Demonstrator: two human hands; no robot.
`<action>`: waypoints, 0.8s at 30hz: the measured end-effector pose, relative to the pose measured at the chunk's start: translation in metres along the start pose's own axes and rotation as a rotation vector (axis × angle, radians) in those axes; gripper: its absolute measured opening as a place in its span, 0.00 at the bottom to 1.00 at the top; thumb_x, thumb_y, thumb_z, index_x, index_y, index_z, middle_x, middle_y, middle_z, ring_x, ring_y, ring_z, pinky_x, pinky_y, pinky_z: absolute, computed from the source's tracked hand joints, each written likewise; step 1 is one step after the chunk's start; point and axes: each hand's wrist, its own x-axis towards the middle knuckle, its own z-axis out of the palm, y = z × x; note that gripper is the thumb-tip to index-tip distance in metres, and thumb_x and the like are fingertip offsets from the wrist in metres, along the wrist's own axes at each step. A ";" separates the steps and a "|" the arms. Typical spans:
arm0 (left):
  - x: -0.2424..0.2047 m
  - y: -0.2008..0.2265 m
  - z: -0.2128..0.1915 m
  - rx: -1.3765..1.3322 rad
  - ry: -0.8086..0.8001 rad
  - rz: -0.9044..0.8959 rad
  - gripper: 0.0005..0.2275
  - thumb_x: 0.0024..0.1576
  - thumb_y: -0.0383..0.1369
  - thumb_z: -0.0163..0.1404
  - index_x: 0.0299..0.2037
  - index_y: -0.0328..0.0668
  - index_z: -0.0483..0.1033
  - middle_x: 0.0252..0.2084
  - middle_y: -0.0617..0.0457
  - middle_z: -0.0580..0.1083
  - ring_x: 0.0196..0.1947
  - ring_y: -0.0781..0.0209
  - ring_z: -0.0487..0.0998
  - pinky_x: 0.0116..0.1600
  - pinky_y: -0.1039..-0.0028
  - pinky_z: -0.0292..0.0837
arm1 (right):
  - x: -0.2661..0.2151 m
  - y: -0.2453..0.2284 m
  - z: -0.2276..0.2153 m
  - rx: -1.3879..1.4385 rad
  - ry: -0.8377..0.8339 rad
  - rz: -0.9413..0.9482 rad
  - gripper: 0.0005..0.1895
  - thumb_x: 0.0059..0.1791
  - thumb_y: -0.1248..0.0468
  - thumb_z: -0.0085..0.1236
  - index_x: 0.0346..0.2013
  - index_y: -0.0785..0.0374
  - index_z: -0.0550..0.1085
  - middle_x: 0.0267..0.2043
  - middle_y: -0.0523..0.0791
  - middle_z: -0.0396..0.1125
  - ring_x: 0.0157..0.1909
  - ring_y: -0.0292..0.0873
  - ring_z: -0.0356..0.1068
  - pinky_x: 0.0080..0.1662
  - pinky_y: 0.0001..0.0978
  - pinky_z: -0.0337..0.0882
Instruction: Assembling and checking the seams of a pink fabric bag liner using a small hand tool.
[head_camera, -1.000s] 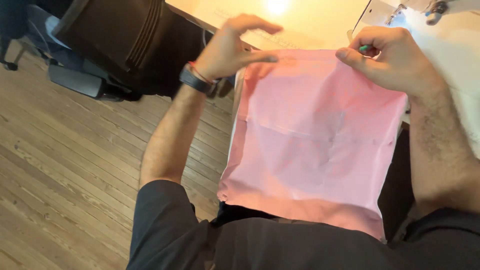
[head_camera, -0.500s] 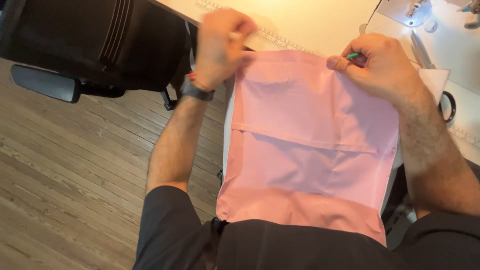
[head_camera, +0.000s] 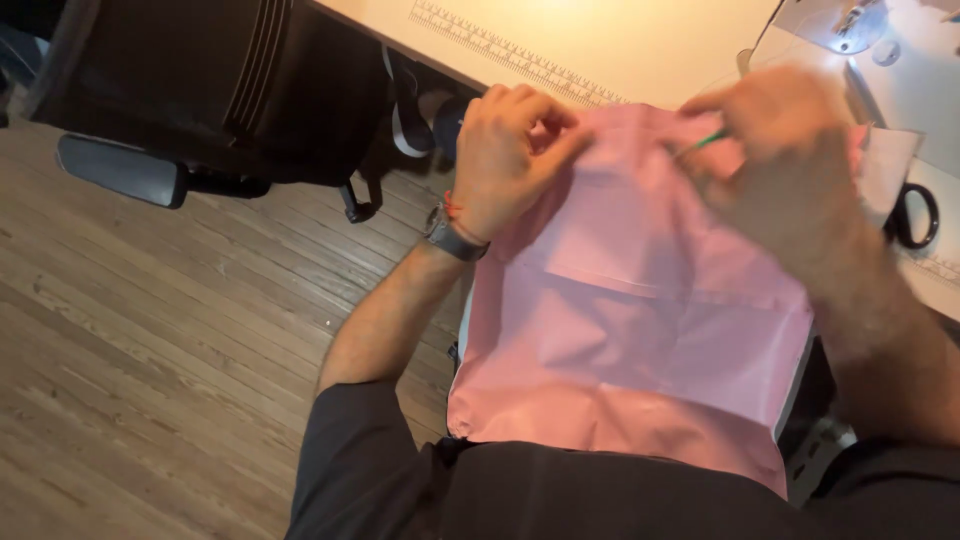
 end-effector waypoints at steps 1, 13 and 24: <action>0.000 -0.007 0.006 0.006 0.008 -0.002 0.12 0.54 0.43 0.64 0.30 0.45 0.81 0.31 0.56 0.76 0.35 0.56 0.74 0.45 0.64 0.65 | -0.004 -0.008 0.001 0.078 -0.072 -0.027 0.16 0.51 0.56 0.72 0.45 0.63 0.78 0.35 0.46 0.65 0.40 0.47 0.66 0.45 0.40 0.67; -0.009 -0.055 -0.046 0.338 0.200 0.008 0.10 0.61 0.37 0.60 0.45 0.41 0.81 0.42 0.54 0.78 0.44 0.54 0.74 0.49 0.65 0.66 | -0.042 -0.059 0.010 0.042 -0.280 -0.078 0.26 0.48 0.53 0.64 0.56 0.64 0.76 0.33 0.46 0.65 0.37 0.46 0.65 0.44 0.41 0.67; -0.006 -0.010 0.022 0.051 0.093 0.064 0.10 0.55 0.42 0.63 0.36 0.46 0.84 0.33 0.57 0.75 0.38 0.58 0.72 0.45 0.65 0.62 | -0.038 -0.059 0.020 0.080 -0.220 -0.067 0.25 0.48 0.51 0.65 0.51 0.66 0.77 0.33 0.47 0.65 0.39 0.48 0.66 0.45 0.42 0.67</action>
